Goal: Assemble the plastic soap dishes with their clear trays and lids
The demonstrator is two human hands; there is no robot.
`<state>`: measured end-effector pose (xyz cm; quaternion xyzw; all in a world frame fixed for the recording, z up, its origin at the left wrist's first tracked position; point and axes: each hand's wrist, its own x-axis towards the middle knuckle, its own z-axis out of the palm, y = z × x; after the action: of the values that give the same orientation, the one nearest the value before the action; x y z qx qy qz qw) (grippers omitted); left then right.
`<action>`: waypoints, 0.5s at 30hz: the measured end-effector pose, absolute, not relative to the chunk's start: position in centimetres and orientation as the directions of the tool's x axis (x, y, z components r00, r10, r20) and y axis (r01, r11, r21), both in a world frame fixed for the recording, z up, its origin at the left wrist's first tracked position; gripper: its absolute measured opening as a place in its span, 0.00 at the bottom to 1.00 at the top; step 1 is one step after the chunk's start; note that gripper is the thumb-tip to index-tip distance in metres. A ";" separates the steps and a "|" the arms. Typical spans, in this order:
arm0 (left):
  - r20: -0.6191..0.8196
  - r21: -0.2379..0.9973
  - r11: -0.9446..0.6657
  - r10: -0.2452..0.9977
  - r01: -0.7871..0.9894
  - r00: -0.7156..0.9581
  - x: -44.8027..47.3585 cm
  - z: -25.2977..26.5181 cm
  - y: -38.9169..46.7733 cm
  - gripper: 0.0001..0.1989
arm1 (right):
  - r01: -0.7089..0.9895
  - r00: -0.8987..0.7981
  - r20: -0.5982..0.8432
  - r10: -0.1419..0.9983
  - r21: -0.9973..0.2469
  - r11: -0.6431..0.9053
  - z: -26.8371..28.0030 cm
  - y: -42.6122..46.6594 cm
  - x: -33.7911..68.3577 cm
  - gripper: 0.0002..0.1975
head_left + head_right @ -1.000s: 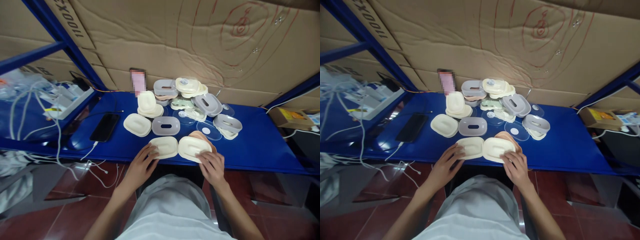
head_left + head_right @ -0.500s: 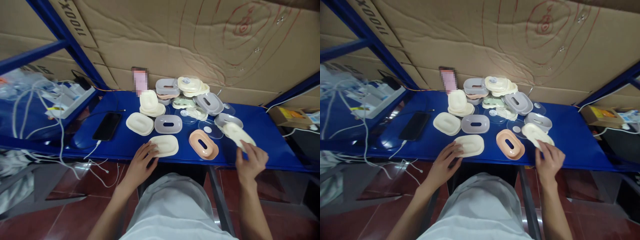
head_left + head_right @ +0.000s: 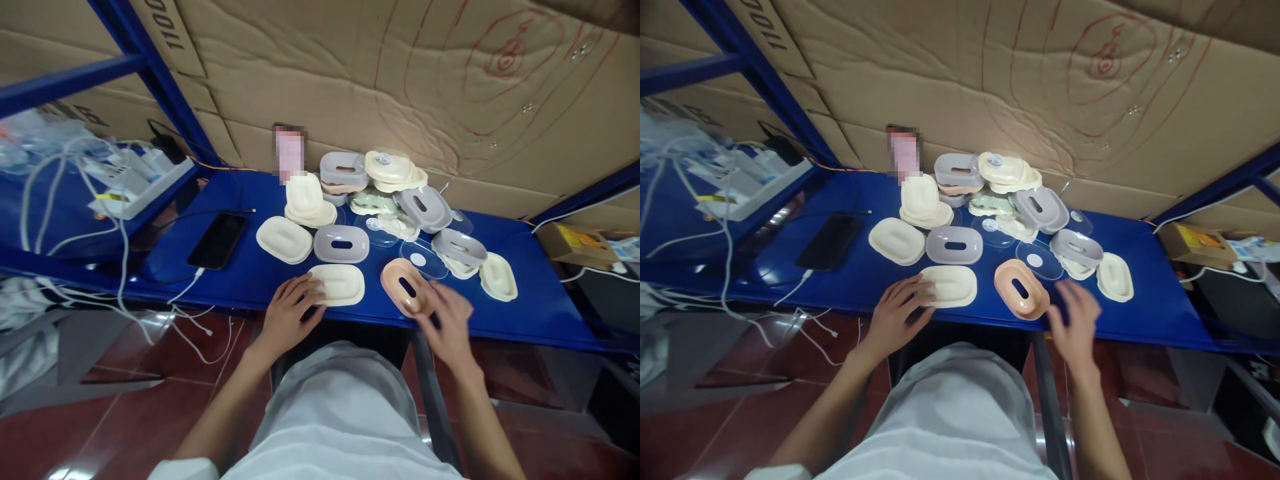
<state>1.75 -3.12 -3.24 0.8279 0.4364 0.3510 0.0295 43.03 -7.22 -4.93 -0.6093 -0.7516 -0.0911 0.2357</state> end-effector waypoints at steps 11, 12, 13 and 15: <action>0.548 0.451 -0.627 0.756 0.635 0.358 1.4 -4.1 -3.3 0.08 | 0.900 -0.330 0.452 0.829 -0.114 0.421 -1.4 -1.0 30.8 0.24; 0.550 0.454 -0.629 0.755 0.632 0.356 1.3 -4.2 -3.3 0.08 | 0.881 -0.385 0.431 0.816 -0.092 0.464 -1.2 0.0 30.0 0.24; 0.553 0.456 -0.630 0.754 0.629 0.354 1.3 -4.2 -3.3 0.07 | 0.861 -0.438 0.409 0.801 -0.064 0.504 -1.0 1.0 29.1 0.24; 0.550 0.466 -0.620 0.762 0.631 0.342 1.2 -4.4 -3.4 0.08 | 0.835 -0.510 0.365 0.779 -0.007 0.550 -0.3 3.0 27.7 0.22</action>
<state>1.22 -3.35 -4.37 0.8148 0.4275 0.3822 0.0857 27.68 3.03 -0.26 -0.4667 -0.8647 -0.0850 0.1652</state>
